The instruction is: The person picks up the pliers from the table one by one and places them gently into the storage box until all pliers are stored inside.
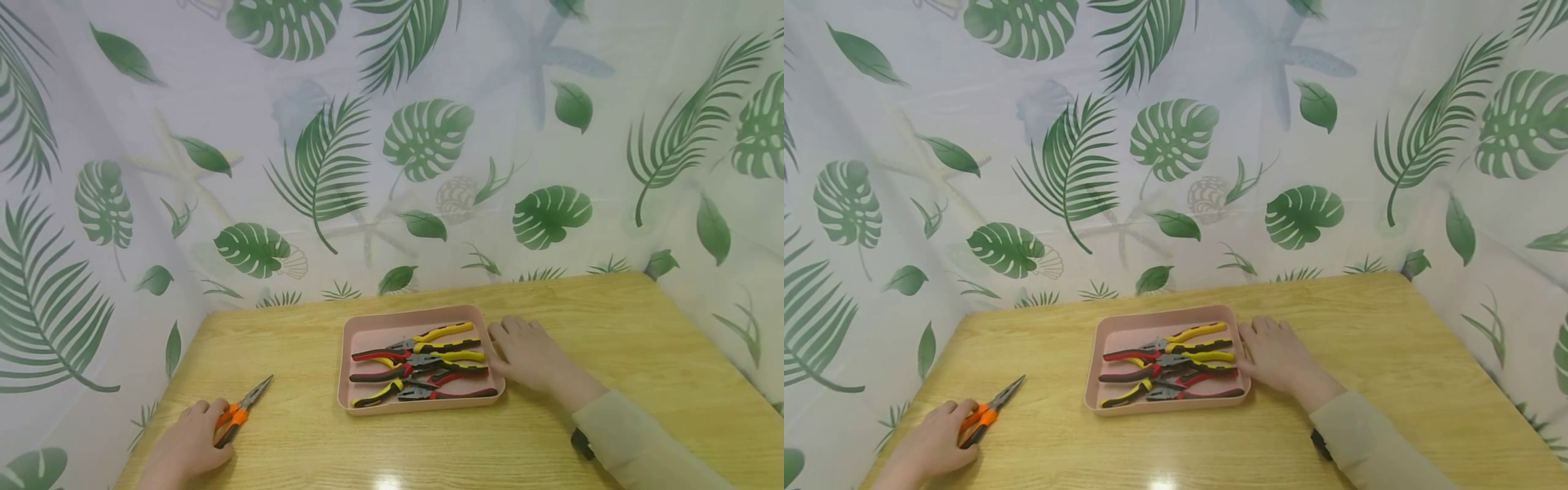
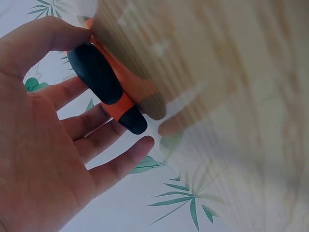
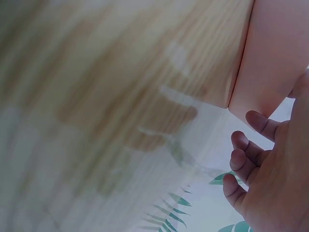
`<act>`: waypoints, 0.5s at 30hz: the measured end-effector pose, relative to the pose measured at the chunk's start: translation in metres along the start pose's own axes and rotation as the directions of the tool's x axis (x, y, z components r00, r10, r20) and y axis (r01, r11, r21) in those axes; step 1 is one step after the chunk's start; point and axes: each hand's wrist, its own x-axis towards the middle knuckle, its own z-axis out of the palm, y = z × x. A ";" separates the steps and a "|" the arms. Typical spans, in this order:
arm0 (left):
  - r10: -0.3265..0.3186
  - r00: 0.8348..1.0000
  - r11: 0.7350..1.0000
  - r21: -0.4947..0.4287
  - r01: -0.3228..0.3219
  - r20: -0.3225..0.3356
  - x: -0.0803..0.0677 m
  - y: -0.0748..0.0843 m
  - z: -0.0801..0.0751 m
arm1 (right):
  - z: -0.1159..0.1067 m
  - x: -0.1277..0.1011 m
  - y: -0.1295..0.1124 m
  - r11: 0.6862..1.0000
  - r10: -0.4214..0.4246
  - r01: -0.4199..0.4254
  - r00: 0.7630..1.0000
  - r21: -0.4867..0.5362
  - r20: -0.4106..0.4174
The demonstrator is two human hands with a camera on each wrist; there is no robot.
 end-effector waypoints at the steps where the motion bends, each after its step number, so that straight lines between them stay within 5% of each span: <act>1: -0.001 1.000 1.000 -0.003 0.001 0.000 0.000 0.000 0.000 | 0.000 0.000 0.000 1.000 0.002 -0.002 1.000 0.000 0.000; 15: -0.010 0.999 0.999 -0.038 0.012 0.038 -0.001 -0.001 0.000 | 0.002 0.001 0.002 1.000 0.009 -0.009 1.000 -0.007 0.003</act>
